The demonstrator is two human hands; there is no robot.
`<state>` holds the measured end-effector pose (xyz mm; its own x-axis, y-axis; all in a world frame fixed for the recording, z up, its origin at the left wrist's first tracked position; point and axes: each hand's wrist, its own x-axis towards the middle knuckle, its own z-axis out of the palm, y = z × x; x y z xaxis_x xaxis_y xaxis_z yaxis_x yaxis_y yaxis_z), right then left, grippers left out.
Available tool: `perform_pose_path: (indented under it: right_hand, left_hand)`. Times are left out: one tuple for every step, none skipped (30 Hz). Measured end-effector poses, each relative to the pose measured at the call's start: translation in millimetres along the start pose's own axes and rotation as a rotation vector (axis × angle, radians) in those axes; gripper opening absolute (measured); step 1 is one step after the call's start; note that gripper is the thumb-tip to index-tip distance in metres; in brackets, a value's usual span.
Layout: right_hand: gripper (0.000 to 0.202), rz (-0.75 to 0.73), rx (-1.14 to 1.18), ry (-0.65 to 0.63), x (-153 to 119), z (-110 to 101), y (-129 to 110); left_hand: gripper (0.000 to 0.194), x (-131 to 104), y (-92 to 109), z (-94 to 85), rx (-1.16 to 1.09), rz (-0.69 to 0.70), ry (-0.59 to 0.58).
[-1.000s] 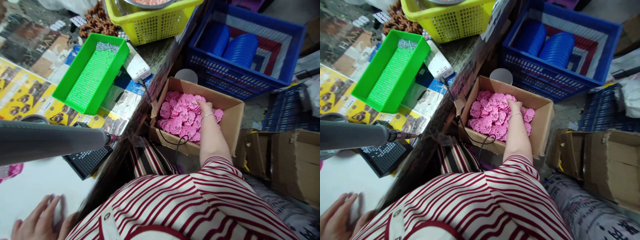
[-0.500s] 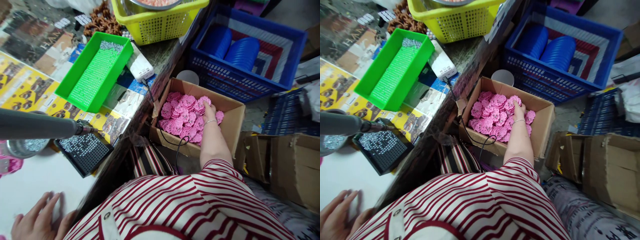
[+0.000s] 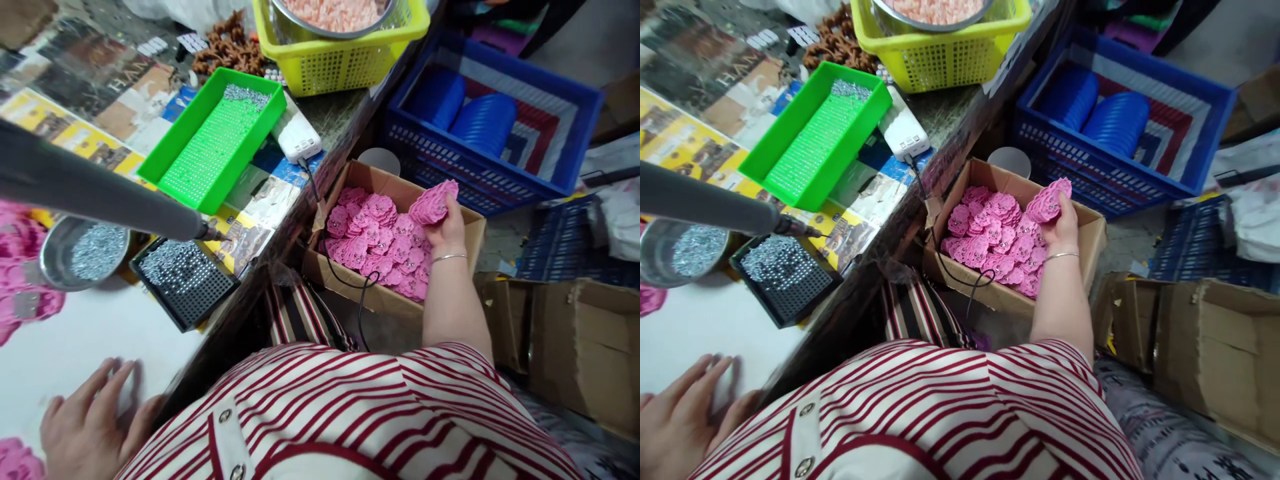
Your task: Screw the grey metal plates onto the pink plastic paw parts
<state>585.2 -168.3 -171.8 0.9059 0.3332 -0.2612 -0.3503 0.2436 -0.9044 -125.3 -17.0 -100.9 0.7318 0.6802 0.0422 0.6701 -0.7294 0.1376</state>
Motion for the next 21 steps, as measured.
perform_pose_path:
  right_hand:
    - [0.033,0.002,-0.017,-0.039,-8,3,-12]
    - [0.036,0.015,-0.046,-0.084,-18,8,-23]
    - [0.04,0.038,-0.08,-0.129,-29,14,-34]
    - [0.047,0.063,-0.123,-0.178,-43,23,-43]
    - [0.053,0.09,-0.167,-0.226,-59,32,-51]
    - [0.059,0.122,-0.215,-0.279,-76,43,-59]
    - [0.065,0.156,-0.264,-0.339,-95,55,-65]
    - [0.072,0.198,-0.314,-0.403,-113,66,-71]
    - [0.076,0.232,-0.366,-0.466,-130,76,-76]
    - [0.076,0.267,-0.427,-0.53,-145,84,-80]
    - [0.078,0.286,-0.497,-0.575,-157,92,-83]
    - [0.083,0.274,-0.592,-0.579,-167,100,-85]
    - [0.088,0.294,-0.662,-0.592,-175,107,-86]
    - [0.089,0.291,-0.7,-0.592,-183,114,-87]
    - [0.087,0.29,-0.739,-0.625,-191,122,-88]
    - [0.087,0.295,-0.749,-0.655,-199,130,-88]
    - [0.089,0.307,-0.774,-0.696,-208,138,-89]
    - [0.09,0.317,-0.802,-0.739,-218,147,-90]
    - [0.091,0.314,-0.825,-0.776,-228,157,-90]
    - [0.092,0.304,-0.847,-0.811,-240,169,-90]
    - [0.091,0.284,-0.856,-0.849,-252,181,-88]
  left_hand:
    - [0.095,4,5,-0.6,0.017,-0.074,0.031]
    - [0.09,9,10,-1.0,0.035,-0.101,0.044]
    - [0.088,13,15,-1.2,0.054,-0.101,0.057]
    - [0.086,17,21,-1.4,0.073,-0.066,0.079]
    - [0.083,21,29,-1.9,0.088,-0.082,0.11]
    - [0.079,25,37,-2.7,0.083,-0.155,0.122]
    - [0.073,29,45,-3.9,0.081,-0.173,0.134]
    - [0.067,34,53,-5.2,0.085,-0.165,0.128]
    - [0.063,40,59,-6.6,0.083,-0.175,0.14]
    - [0.058,46,64,-7.9,0.086,-0.173,0.12]
    - [0.055,52,66,-8.9,0.086,-0.175,0.106]
    - [0.053,58,66,-9.8,0.079,-0.189,0.097]
    - [0.052,63,66,-10.5,0.068,-0.208,0.104]
    - [0.052,67,65,-10.9,0.056,-0.228,0.112]
    - [0.053,71,65,-11.3,0.043,-0.248,0.132]
    - [0.055,73,65,-11.8,0.033,-0.266,0.143]
    - [0.056,74,66,-12.4,0.024,-0.277,0.162]
    - [0.054,75,66,-13.2,0.02,-0.302,0.184]
    - [0.052,73,66,-14.2,0.018,-0.335,0.212]
    - [0.051,71,65,-15.5,0.018,-0.37,0.239]
    - [0.049,67,62,-16.9,0.017,-0.407,0.266]
